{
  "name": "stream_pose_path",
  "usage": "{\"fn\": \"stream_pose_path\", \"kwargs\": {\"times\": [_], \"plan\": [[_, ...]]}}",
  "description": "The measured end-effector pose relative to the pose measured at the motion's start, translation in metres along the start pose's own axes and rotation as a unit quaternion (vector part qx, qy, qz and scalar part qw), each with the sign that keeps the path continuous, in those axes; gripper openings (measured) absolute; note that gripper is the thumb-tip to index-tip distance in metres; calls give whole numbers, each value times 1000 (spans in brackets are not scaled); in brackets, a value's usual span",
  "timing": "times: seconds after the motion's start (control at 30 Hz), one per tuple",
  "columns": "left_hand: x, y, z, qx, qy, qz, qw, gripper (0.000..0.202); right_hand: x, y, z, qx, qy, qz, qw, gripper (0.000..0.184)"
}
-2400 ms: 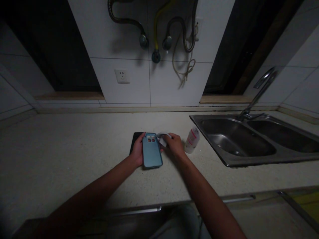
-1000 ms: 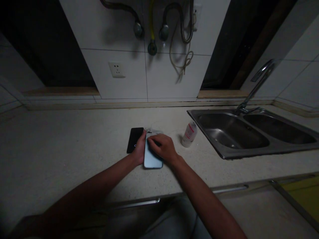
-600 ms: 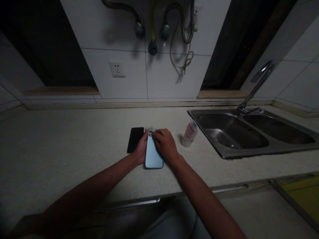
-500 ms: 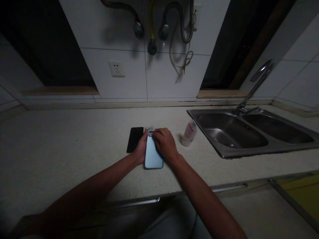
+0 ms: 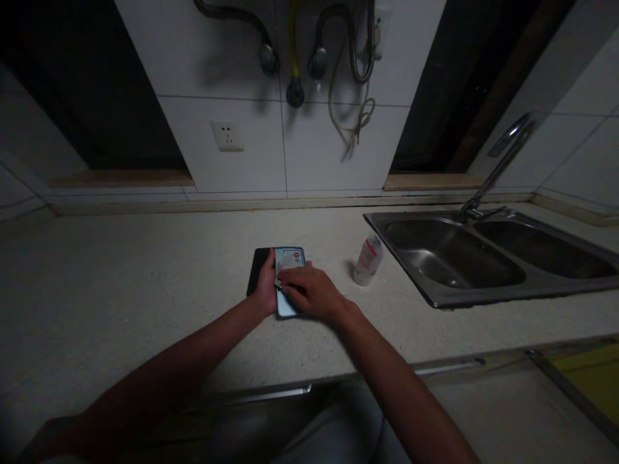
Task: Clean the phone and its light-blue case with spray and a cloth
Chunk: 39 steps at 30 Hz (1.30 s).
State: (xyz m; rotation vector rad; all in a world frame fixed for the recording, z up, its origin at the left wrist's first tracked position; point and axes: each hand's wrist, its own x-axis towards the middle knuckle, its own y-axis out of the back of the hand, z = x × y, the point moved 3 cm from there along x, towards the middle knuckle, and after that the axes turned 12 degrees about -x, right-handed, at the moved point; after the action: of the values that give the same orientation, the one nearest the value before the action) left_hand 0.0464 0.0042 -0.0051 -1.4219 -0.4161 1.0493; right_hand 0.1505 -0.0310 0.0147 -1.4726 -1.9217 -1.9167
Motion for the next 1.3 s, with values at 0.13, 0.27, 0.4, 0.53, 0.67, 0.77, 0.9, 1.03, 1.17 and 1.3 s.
{"fn": "stream_pose_path", "kwargs": {"times": [0.13,0.27,0.4,0.53,0.67,0.77,0.9,1.03,1.17,1.3], "plan": [[-2,0,4,-7,-29,11,1000,70,1,8,-12,70,11,-38,997,19],[-2,1,9,-7,-64,13,998,66,0,14,-18,128,13,-69,989,18],[3,3,11,-12,-63,-9,998,65,-1,16,-17,131,18,-80,988,18],[8,6,10,1,-40,-24,999,67,-2,17,-13,64,28,-83,994,33],[10,8,8,10,-20,-28,999,67,-5,19,-7,1,31,-79,996,36],[9,7,9,0,-18,-24,1000,68,-7,20,-6,-6,21,-86,996,33],[5,5,13,-3,-31,-4,1000,70,-8,20,-10,-11,51,-88,995,51],[3,2,14,-15,-36,-3,999,70,-9,19,-12,-27,73,-87,993,35],[0,-1,14,-21,-44,4,999,70,-10,22,-11,-9,61,-72,995,31],[0,-2,16,-17,-49,1,999,70,-10,27,-8,-2,50,-63,997,33]]}}
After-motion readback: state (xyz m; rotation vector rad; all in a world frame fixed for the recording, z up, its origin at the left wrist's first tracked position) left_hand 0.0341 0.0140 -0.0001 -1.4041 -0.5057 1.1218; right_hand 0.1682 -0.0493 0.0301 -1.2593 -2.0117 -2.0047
